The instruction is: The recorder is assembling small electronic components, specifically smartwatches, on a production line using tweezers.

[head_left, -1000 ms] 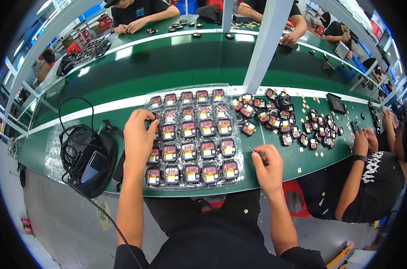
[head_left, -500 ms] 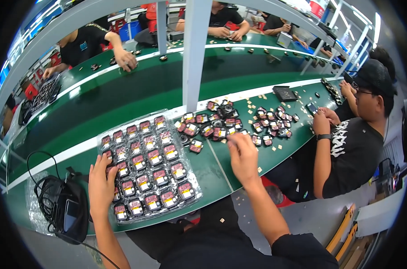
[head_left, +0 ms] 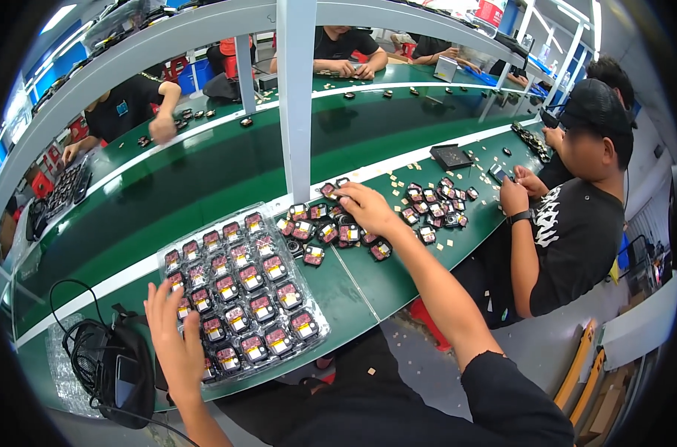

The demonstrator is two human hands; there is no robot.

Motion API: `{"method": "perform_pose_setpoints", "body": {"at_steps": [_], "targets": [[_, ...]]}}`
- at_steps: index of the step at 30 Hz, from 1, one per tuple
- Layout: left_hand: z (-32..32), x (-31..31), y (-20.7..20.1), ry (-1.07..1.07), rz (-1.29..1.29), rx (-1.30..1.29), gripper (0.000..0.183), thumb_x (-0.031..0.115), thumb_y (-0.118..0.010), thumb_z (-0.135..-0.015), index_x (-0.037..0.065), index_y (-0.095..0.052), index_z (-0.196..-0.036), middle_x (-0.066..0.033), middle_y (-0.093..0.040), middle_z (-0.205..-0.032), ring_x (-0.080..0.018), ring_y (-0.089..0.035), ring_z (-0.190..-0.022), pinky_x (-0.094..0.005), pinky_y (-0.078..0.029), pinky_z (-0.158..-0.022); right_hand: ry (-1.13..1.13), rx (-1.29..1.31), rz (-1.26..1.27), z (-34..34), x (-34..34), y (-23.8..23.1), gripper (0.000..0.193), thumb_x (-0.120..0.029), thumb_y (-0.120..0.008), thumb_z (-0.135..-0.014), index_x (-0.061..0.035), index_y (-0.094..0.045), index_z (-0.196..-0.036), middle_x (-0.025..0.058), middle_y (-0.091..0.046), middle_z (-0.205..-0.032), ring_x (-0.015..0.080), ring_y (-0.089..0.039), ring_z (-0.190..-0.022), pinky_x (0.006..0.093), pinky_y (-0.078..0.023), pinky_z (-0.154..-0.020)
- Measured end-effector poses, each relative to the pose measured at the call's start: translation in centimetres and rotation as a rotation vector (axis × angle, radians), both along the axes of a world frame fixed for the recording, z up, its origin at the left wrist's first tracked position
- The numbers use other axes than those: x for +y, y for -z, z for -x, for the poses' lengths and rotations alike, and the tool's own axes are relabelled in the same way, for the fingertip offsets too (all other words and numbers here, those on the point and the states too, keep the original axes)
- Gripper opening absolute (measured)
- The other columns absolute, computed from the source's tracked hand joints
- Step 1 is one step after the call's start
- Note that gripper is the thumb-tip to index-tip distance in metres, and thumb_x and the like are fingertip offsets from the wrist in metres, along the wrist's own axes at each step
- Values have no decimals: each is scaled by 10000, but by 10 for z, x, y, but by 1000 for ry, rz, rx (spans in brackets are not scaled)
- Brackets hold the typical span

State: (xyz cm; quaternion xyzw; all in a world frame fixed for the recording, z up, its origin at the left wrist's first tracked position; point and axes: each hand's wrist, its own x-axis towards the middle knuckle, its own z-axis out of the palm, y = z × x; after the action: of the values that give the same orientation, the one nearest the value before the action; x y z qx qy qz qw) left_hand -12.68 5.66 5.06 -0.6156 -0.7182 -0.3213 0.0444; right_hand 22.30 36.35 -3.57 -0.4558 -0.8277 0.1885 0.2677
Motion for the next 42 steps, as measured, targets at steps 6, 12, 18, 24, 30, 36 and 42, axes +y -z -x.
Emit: {"method": "perform_pose_setpoints", "body": {"at_steps": [6, 12, 18, 24, 30, 36, 42], "targets": [[-86, -38, 6, 363, -288, -131, 415, 441, -601, -1025, 40, -677, -1099, -200, -642, -1282, -477, -551, -1318, -598, -395, -1118, 108, 30, -85, 7, -60, 4, 325, -301, -538, -1043, -155, -677, -1298, 65, -596, -1406, 274, -551, -1309, 500, -349, -1141], [-173, -36, 31, 736, -184, -261, 261, 187, -804, -819, 104, -753, -1062, -121, -675, -1226, -395, -602, -1257, -555, -465, -1074, 90, 30, -120, 36, -108, -7, 316, -267, -568, -1033, -141, -660, -1309, 82, -594, -1407, 308, -573, -1279, 550, -344, -1138], [-214, -11, 73, 832, -25, -224, 227, 131, -779, -836, 84, -709, -1047, -136, -642, -1287, -402, -557, -1305, -560, -445, -1097, 121, 95, -123, 3, -105, -22, 282, -273, -530, -1062, -141, -678, -1263, 57, -588, -1445, 337, -447, -1432, 649, -198, -1194], [-218, -4, 78, 838, 14, -202, 281, 150, -781, -843, 91, -695, -1105, -138, -622, -1320, -413, -532, -1330, -579, -437, -1097, 655, -172, -328, -148, -40, -37, 284, -295, -538, -1044, -150, -707, -1220, 81, -577, -1455, 375, -416, -1439, 702, -228, -1160], [-233, 21, 86, 861, 42, -82, 339, 248, -753, -902, 85, -676, -1189, -136, -588, -1387, -391, -487, -1380, -581, -394, -1127, 772, -109, 73, -220, -8, 1, 439, -497, -404, -1080, -321, -642, -1404, 56, -428, -1621, 353, -248, -1552, 676, -95, -1210], [-241, 38, 88, 835, 76, 45, 401, 324, -732, -925, 81, -658, -1235, -136, -556, -1441, -373, -444, -1420, -589, -362, -1149, 542, -41, -69, -187, -22, 17, 414, -446, -441, -1077, -221, -716, -1291, 49, -602, -1459, 374, -396, -1456, 556, -260, -1201], [-246, 36, 90, 753, 101, 102, 451, 372, -738, -911, 88, -657, -1251, -149, -555, -1433, -356, -455, -1410, -591, -355, -1150, 572, -50, -119, -120, -68, 15, 391, -399, -465, -1075, -183, -703, -1297, 139, -584, -1460, 426, -400, -1437, 528, -289, -1193]]}}
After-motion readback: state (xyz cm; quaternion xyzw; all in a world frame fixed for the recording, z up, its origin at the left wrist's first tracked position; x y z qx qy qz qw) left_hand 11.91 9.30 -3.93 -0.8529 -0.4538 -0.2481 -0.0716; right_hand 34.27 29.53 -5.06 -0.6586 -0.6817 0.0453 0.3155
